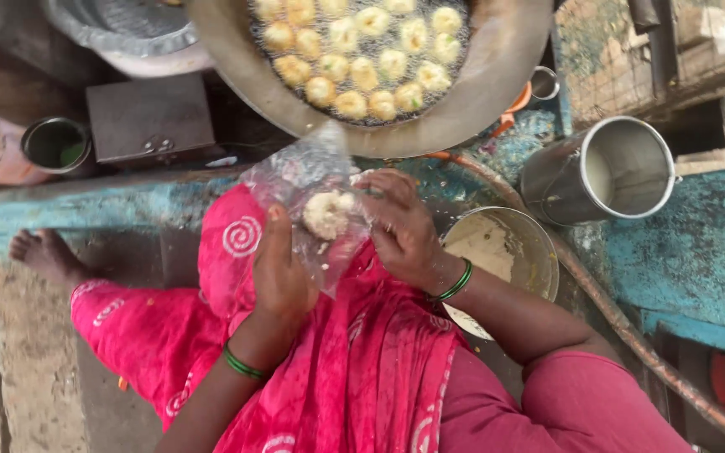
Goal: The person sits on the ground and shapes portions of dough into balls by hand on a plastic sheet, then drops each ball into a large pan of hot oil to fry. They repeatedly scoop batter from a metal container, form balls, and place them in the oil as fried items accumulate.
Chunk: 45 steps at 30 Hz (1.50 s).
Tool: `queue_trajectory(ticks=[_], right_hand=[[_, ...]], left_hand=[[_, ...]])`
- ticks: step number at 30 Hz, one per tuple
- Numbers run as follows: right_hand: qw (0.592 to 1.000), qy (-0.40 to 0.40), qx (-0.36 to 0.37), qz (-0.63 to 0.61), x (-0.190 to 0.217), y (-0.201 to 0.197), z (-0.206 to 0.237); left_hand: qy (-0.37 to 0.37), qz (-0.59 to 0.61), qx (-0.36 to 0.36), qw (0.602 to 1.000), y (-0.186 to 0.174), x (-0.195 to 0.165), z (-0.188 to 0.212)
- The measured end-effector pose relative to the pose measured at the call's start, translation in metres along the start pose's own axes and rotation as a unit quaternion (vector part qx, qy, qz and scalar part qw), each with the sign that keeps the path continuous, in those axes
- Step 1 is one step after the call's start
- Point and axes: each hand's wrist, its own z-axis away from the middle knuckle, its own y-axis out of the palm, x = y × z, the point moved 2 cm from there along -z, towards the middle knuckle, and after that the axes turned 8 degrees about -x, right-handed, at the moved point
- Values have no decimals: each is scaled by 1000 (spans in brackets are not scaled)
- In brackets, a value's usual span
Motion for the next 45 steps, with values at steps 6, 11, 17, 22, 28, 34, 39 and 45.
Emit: queue_trajectory(ticks=[6,11,17,22,28,34,39,45], right_hand=[[608,458,-77,-644,-19,47,44],[548,472,-51,-689,-38,41,32],[978,180,66,85,-143,-13,-94],[936,-43,145,317,-226,4,-188],[944,59,130,298,-245,17,-203],[969,39,49,241,-162,-72,-145],[818,311,452,174,-132,-119,49],[717,312,446,435,-209,-61,219]], left_hand=[[270,-490,85,824,5,13,-7],[112,-224,-30,968,2,-24,-17],[44,55,13,997,0,-63,7],[3,2,-22,1000,-8,-42,4],[-13,8,-75,997,-20,-43,2],[-3,40,-73,997,-19,-45,2],[-23,55,-13,998,-12,-38,-2],[-34,16,13,999,-4,-27,1]])
